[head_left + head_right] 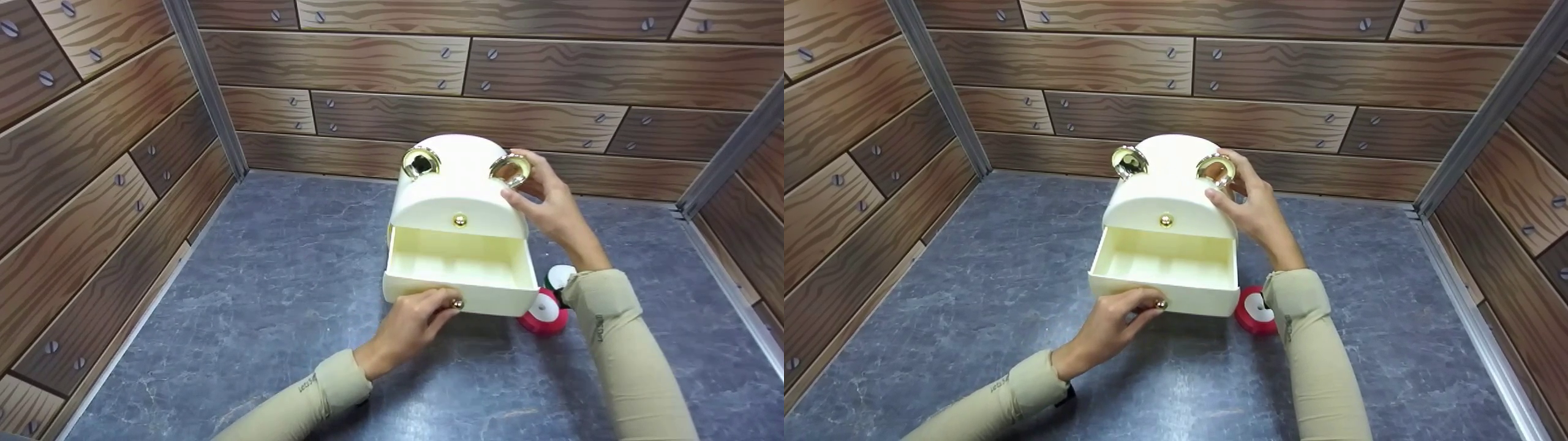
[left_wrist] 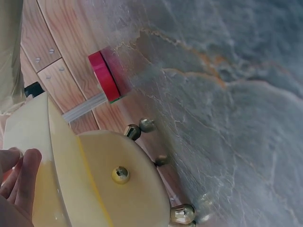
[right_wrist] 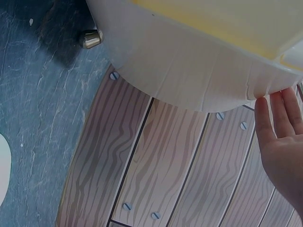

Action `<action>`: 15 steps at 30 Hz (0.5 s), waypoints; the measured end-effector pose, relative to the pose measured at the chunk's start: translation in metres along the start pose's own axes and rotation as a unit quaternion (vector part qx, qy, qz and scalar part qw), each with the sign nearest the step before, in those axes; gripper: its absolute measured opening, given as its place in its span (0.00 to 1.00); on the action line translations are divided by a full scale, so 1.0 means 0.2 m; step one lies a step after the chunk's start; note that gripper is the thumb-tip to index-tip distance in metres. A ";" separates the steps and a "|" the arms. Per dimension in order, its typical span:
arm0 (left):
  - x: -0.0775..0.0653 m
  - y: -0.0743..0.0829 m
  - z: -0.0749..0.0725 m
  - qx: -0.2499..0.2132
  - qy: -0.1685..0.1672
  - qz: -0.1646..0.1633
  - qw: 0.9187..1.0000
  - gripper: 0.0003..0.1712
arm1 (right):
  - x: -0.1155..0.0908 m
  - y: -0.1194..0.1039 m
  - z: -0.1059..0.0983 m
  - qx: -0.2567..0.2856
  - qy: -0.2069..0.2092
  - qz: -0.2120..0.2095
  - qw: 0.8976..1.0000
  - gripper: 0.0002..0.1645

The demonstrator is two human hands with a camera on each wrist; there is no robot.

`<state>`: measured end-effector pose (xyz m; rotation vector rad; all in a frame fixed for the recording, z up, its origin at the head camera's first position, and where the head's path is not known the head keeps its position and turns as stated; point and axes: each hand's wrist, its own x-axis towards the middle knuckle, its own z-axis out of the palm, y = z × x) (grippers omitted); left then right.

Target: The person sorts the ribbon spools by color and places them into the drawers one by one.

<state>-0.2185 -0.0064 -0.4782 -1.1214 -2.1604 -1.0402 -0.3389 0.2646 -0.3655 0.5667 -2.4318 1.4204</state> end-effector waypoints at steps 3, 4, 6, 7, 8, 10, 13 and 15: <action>0.00 0.00 0.00 0.004 -0.001 0.002 1.000 0.08 | 0.00 0.00 0.00 0.003 0.001 -0.002 1.000 0.42; -0.01 0.00 0.00 0.004 -0.001 0.002 1.000 0.08 | 0.00 0.00 0.00 0.003 0.002 -0.003 1.000 0.42; -0.01 0.01 0.00 0.007 -0.001 0.001 1.000 0.08 | 0.00 0.00 0.00 0.006 0.002 -0.004 1.000 0.42; -0.01 0.01 0.00 0.006 -0.001 0.000 1.000 0.08 | 0.00 0.00 0.00 0.006 0.002 -0.005 1.000 0.43; -0.01 0.01 0.00 0.007 0.000 -0.001 1.000 0.08 | 0.00 0.00 0.00 0.006 0.002 -0.005 1.000 0.43; -0.02 0.01 0.00 0.010 0.002 0.000 1.000 0.08 | 0.00 0.00 0.00 0.006 0.001 -0.005 1.000 0.43; -0.02 0.01 0.00 0.011 0.005 0.004 1.000 0.08 | 0.00 0.00 0.00 0.005 0.001 -0.004 1.000 0.43; -0.03 0.01 0.00 0.010 0.008 0.007 1.000 0.08 | 0.00 0.00 0.00 0.006 0.002 -0.003 1.000 0.43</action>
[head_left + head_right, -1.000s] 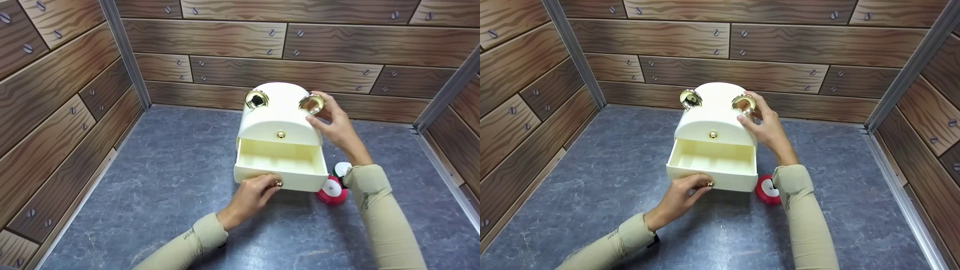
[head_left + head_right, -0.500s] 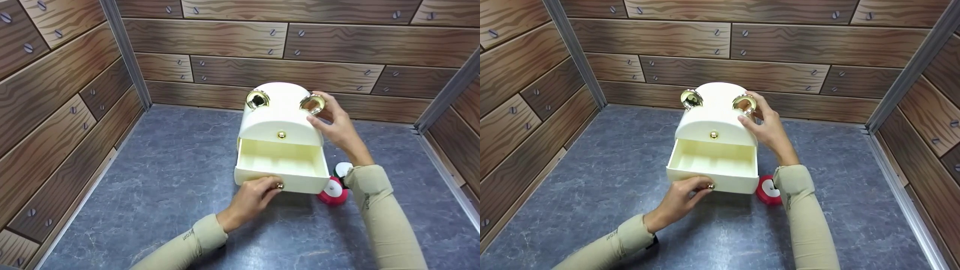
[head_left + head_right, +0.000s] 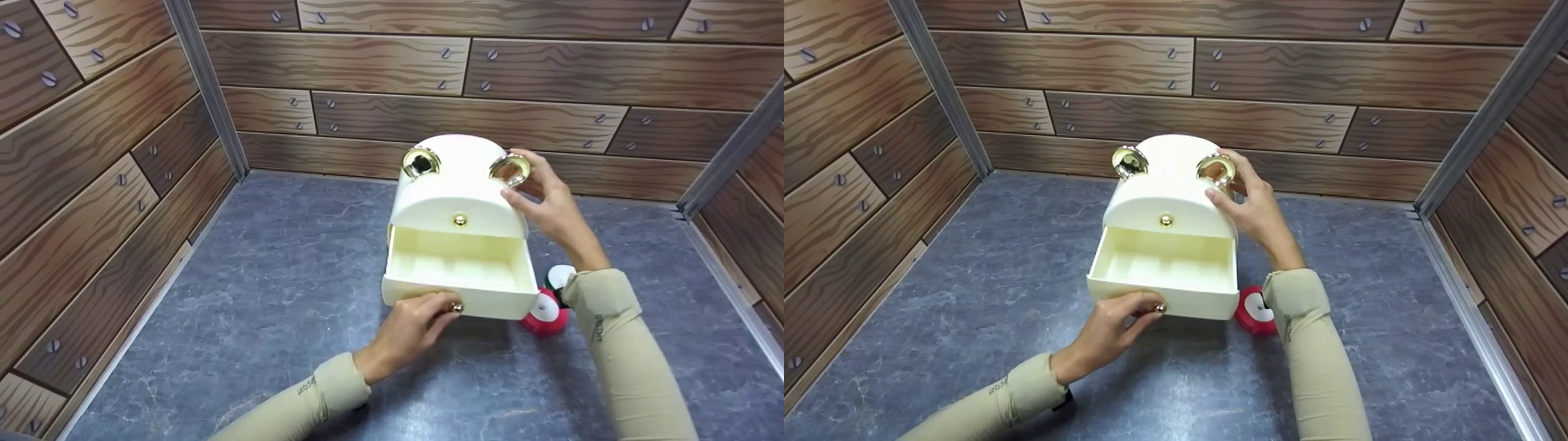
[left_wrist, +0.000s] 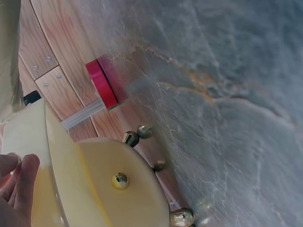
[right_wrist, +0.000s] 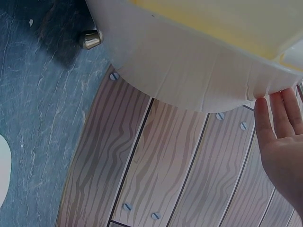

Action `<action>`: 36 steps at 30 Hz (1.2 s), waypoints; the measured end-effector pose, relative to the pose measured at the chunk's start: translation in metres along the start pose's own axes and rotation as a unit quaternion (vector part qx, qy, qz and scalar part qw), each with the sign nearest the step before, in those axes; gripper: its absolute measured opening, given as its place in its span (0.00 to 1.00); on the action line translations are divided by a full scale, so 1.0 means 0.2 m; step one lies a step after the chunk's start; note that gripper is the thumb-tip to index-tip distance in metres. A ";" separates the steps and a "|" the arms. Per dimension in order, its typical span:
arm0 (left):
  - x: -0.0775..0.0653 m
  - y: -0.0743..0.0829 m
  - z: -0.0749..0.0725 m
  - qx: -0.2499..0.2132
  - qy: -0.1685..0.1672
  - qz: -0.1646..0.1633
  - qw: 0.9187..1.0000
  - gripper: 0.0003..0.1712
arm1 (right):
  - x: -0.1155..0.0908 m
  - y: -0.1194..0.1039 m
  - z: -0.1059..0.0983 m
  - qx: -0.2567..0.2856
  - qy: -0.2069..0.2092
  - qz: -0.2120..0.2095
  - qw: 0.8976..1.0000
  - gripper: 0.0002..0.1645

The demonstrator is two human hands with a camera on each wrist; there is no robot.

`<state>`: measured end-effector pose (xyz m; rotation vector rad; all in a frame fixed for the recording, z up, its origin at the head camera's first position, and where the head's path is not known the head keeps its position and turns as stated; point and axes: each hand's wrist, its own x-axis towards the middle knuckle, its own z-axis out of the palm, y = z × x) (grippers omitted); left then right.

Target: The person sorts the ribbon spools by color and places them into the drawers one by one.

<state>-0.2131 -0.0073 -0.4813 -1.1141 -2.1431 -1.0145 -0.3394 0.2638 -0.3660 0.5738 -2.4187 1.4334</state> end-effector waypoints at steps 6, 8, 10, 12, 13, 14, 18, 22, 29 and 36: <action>-0.01 0.01 0.00 0.002 0.003 0.007 1.000 0.08 | 0.00 0.00 0.00 0.004 0.001 -0.002 1.000 0.43; -0.01 0.01 0.00 0.005 0.000 0.009 1.000 0.08 | 0.00 0.00 0.00 0.006 0.001 -0.003 1.000 0.43; -0.02 0.02 -0.01 0.008 -0.003 0.008 1.000 0.08 | 0.00 0.00 0.00 0.008 0.000 -0.002 1.000 0.43; -0.02 0.02 -0.01 0.008 -0.005 0.006 1.000 0.08 | 0.00 0.00 0.00 0.009 -0.001 -0.001 1.000 0.43; -0.02 0.02 -0.01 0.008 -0.005 0.005 1.000 0.08 | 0.00 0.00 0.00 0.010 -0.002 -0.001 1.000 0.43; -0.02 0.02 -0.01 0.008 -0.005 0.005 1.000 0.08 | 0.00 0.00 0.00 0.010 -0.003 0.000 1.000 0.43; -0.02 0.02 -0.01 0.006 -0.001 0.006 1.000 0.08 | -0.01 0.00 0.00 0.013 -0.005 -0.003 1.000 0.43; -0.03 0.02 0.00 0.006 -0.001 0.009 1.000 0.08 | -0.01 0.01 0.01 0.030 -0.003 -0.004 1.000 0.42; -0.03 0.02 -0.01 0.006 -0.004 0.007 1.000 0.08 | -0.02 0.02 0.02 0.040 -0.008 0.007 0.999 0.43; -0.02 0.02 -0.01 0.009 -0.002 0.007 1.000 0.08 | -0.03 0.00 -0.01 0.030 -0.039 0.000 0.999 0.47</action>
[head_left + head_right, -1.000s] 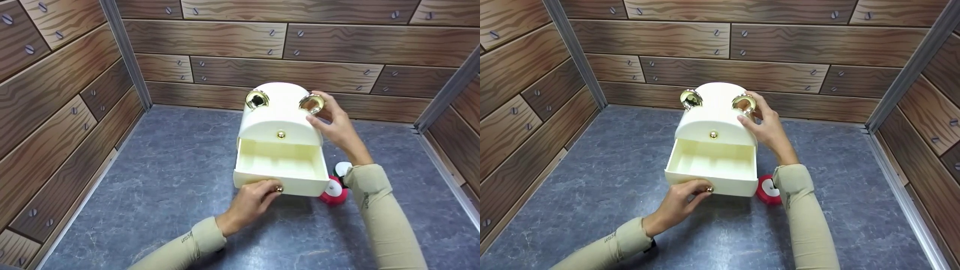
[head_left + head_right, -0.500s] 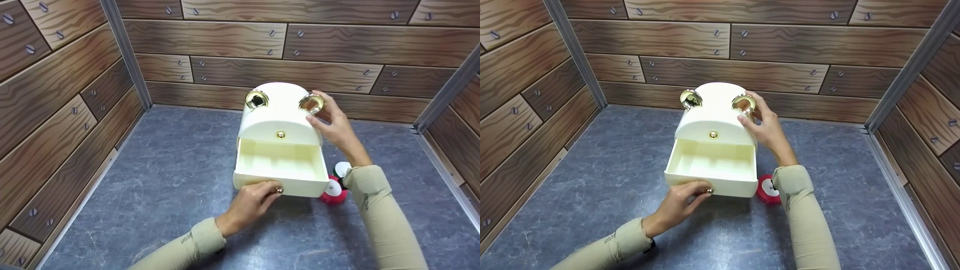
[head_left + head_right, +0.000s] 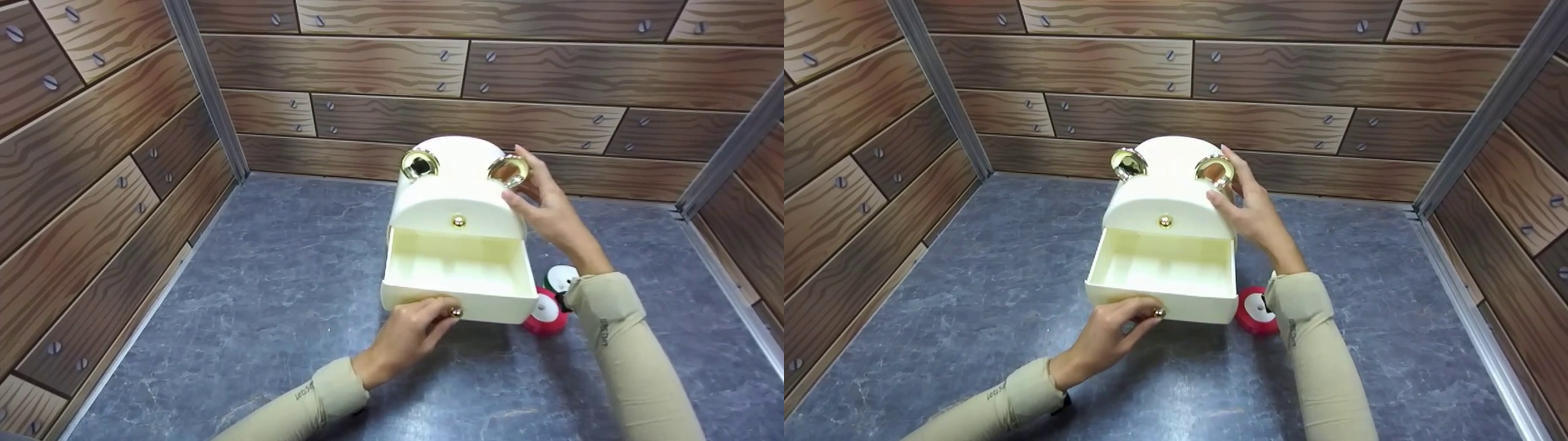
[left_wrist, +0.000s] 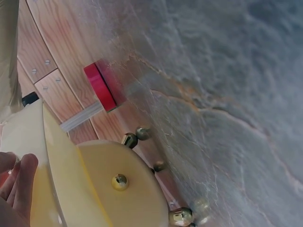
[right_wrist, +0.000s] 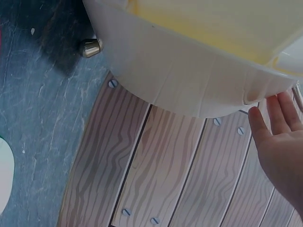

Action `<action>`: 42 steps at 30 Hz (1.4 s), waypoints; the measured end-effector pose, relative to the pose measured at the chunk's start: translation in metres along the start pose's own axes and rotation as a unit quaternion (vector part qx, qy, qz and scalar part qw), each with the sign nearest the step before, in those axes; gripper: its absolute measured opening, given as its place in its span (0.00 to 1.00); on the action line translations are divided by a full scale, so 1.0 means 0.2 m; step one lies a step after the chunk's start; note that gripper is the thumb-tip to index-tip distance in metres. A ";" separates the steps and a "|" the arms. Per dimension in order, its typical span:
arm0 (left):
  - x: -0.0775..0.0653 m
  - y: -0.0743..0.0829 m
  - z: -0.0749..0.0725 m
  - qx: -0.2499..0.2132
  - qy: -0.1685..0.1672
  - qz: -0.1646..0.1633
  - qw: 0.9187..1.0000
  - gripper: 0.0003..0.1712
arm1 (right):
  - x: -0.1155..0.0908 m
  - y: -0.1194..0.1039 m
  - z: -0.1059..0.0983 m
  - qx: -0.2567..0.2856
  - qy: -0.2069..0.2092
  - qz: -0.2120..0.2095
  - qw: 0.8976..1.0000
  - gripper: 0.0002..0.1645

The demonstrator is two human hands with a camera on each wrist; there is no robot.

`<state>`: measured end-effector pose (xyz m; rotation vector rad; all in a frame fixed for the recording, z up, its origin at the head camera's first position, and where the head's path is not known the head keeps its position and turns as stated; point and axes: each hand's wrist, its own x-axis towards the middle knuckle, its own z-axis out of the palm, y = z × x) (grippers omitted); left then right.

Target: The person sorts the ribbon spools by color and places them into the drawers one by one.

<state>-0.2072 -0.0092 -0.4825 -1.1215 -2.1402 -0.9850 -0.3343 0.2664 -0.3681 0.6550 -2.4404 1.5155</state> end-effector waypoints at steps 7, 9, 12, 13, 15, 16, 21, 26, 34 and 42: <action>0.00 0.00 0.00 -0.009 0.005 -0.004 1.000 0.08 | -0.05 0.03 -0.07 -0.036 -0.011 0.005 0.999 0.41; 0.00 0.00 0.01 -0.010 0.005 -0.006 1.000 0.08 | -0.08 0.06 -0.10 -0.040 -0.008 0.010 0.999 0.35; -0.01 0.00 0.01 -0.011 0.004 -0.007 1.000 0.08 | -0.13 0.14 -0.15 -0.041 -0.005 0.025 0.999 0.30; -0.01 -0.01 0.01 -0.011 0.004 -0.007 1.000 0.09 | -0.15 0.16 -0.17 -0.042 -0.004 0.032 0.999 0.29; -0.01 -0.01 0.01 -0.012 0.003 -0.006 1.000 0.09 | -0.18 0.23 -0.21 -0.047 -0.005 0.050 0.998 0.30; -0.01 -0.01 0.01 -0.013 0.002 -0.007 1.000 0.09 | -0.21 0.26 -0.23 -0.059 -0.007 0.064 0.996 0.30; 0.00 0.00 0.00 -0.022 -0.001 -0.013 1.000 0.09 | -0.32 0.42 -0.33 -0.099 -0.066 0.145 0.982 0.38; 0.00 0.00 0.00 -0.023 -0.003 -0.016 1.000 0.10 | -0.43 0.57 -0.39 -0.112 -0.138 0.202 0.963 0.54; 0.00 0.00 0.00 -0.026 -0.001 -0.018 1.000 0.10 | -0.54 0.71 -0.40 -0.131 -0.161 0.225 0.952 0.64; -0.01 0.00 0.01 -0.026 0.007 -0.014 1.000 0.08 | -0.57 0.73 -0.38 -0.174 -0.182 0.173 0.952 0.64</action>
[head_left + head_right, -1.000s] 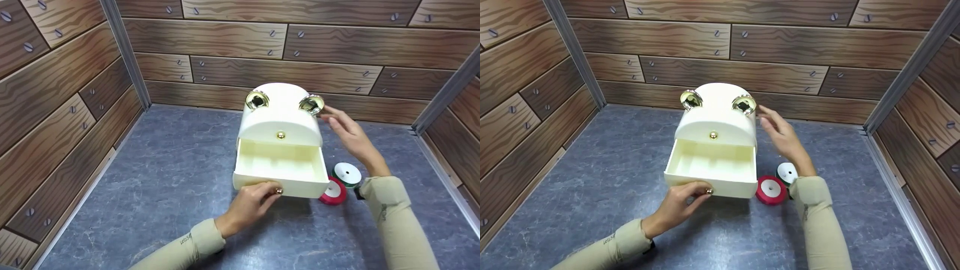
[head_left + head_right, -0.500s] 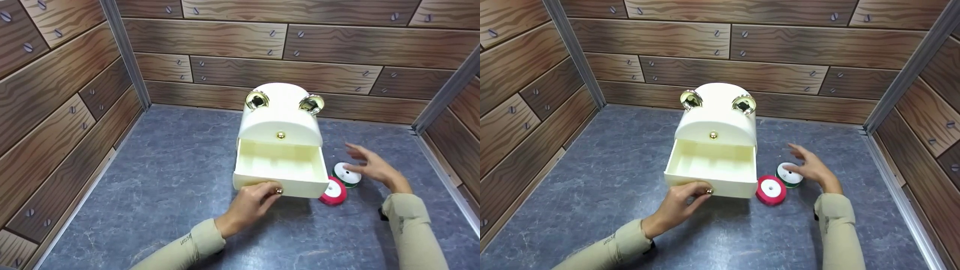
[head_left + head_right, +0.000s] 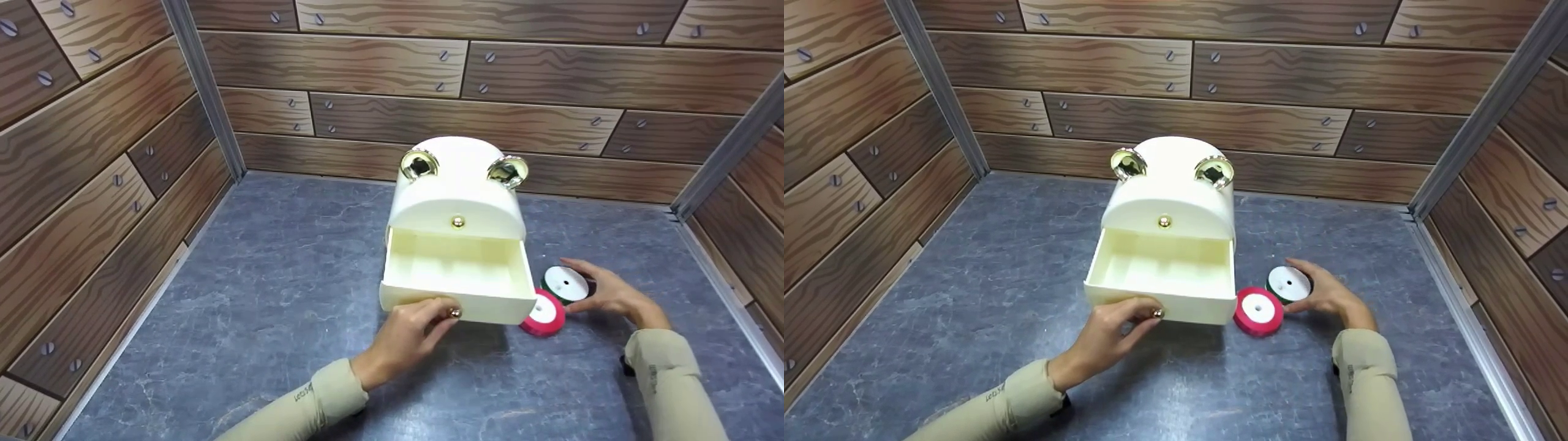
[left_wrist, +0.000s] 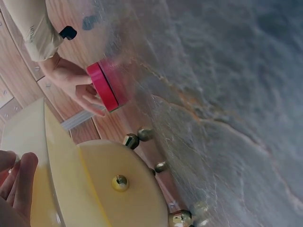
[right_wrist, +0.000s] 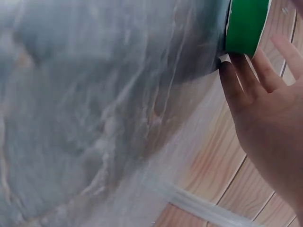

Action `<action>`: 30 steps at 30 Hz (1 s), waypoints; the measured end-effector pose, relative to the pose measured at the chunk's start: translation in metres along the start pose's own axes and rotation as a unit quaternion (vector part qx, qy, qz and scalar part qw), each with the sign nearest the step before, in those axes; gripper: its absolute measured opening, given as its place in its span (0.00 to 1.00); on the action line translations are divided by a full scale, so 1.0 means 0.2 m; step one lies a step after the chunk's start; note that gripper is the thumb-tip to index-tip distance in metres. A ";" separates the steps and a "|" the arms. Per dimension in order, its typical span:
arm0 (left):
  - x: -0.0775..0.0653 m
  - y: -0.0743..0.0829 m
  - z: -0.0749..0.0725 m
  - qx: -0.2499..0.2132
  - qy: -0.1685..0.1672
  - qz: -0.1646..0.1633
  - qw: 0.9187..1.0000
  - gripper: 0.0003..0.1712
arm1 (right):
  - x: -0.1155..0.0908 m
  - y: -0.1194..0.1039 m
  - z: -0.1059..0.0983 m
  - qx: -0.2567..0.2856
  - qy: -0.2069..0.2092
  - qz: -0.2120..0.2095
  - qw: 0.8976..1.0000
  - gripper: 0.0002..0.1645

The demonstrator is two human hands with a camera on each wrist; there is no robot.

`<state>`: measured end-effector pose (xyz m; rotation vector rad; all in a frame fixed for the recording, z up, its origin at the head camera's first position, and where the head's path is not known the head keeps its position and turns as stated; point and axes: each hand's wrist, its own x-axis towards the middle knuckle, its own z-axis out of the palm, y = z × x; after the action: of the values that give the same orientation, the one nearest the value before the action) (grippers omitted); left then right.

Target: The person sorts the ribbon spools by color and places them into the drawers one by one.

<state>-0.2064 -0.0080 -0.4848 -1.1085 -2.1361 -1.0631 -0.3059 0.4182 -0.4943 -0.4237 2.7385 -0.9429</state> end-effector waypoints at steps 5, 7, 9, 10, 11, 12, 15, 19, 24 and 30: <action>0.00 0.00 0.00 0.000 0.001 0.003 1.000 0.08 | 0.01 -0.02 0.02 -0.060 0.010 0.004 0.998 0.59; 0.00 -0.01 0.01 0.000 0.000 0.003 1.000 0.08 | 0.01 -0.02 0.02 -0.067 0.014 0.008 0.998 0.57; 0.00 -0.01 0.01 -0.002 -0.001 0.002 1.000 0.08 | 0.02 -0.02 0.02 -0.066 0.016 0.014 0.998 0.56; 0.00 -0.01 0.00 -0.003 -0.002 0.001 1.000 0.08 | 0.02 -0.02 0.02 -0.065 0.016 0.019 0.998 0.56; 0.00 -0.01 0.00 -0.004 -0.004 -0.001 1.000 0.09 | 0.02 -0.02 0.02 -0.064 0.016 0.024 0.998 0.56; 0.00 -0.01 0.00 -0.004 -0.004 -0.002 1.000 0.09 | 0.02 -0.02 0.02 -0.062 0.016 0.028 0.998 0.55; 0.00 0.00 0.00 -0.005 -0.005 -0.004 1.000 0.09 | 0.02 -0.01 0.01 -0.052 0.014 0.032 0.998 0.55; 0.00 0.00 0.00 -0.007 -0.006 -0.005 1.000 0.09 | 0.01 -0.01 -0.01 -0.041 0.019 0.029 0.999 0.54; 0.00 0.00 0.00 -0.004 -0.004 -0.004 1.000 0.09 | -0.01 -0.04 -0.03 -0.035 0.035 0.027 0.998 0.54; 0.00 -0.01 0.01 0.008 0.001 0.009 1.000 0.09 | -0.02 -0.13 -0.06 -0.002 0.050 0.009 0.999 0.54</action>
<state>-0.2089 -0.0082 -0.4866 -1.1178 -2.1248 -1.0366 -0.3008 0.4061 -0.4674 -0.3605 2.8292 -0.9787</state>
